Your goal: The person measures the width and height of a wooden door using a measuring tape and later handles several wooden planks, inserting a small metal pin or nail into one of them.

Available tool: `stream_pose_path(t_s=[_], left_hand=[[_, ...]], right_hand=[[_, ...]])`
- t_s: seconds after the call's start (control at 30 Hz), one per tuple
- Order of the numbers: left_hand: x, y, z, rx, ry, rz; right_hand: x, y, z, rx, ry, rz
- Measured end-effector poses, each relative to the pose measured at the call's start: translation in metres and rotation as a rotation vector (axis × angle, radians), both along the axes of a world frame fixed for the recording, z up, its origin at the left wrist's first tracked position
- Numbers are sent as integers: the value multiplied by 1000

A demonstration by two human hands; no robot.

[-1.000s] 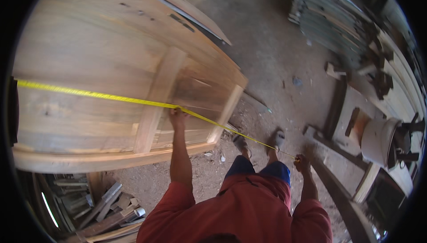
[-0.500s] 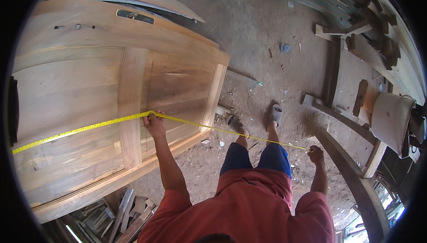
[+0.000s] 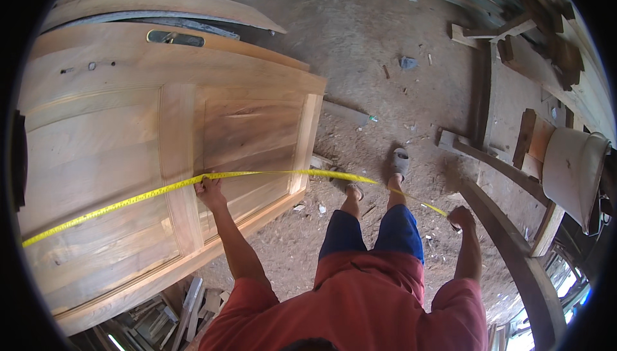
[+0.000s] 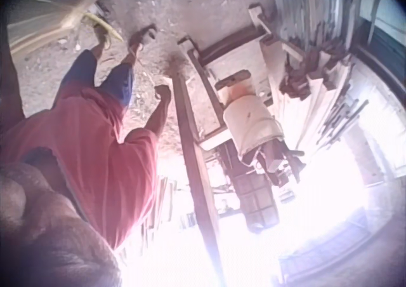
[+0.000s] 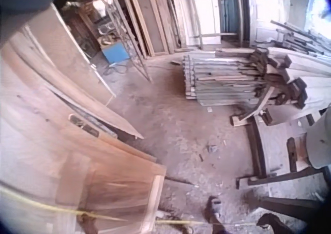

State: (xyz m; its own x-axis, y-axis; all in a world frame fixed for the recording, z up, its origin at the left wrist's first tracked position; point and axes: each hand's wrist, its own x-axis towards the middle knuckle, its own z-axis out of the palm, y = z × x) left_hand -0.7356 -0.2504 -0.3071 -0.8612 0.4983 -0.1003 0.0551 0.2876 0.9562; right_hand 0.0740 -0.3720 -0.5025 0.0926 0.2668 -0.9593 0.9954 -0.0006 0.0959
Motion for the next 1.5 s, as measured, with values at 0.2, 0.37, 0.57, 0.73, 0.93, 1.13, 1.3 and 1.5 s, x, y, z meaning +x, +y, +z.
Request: stream_pose_path(t_s=[0.2,0.37,0.57,0.73,0.93,1.13,1.3,1.5], left_hand=[[11,7,2,33,74,-127],[-3,12,-1,-30,149,-118],[-9,30,0,-24,311,-153],[-32,33,-13,-65,435,-264],[-32,22,-12,-119,585,-196],[-33,27,-12,-163,618,-108],[-30,25,-12,-159,638,-118],[-36,22,-11,-173,615,-66]], right_hand=[[-128,93,-72,-23,229,-122],[-283,191,-79,54,230,-239],[-410,242,-144,-79,221,-609],[-471,219,-278,-48,299,-533],[-516,235,-281,12,383,-626],[-527,234,-325,38,384,-624],[-524,234,-341,-17,404,-681],[-499,216,-342,-63,382,-624]])
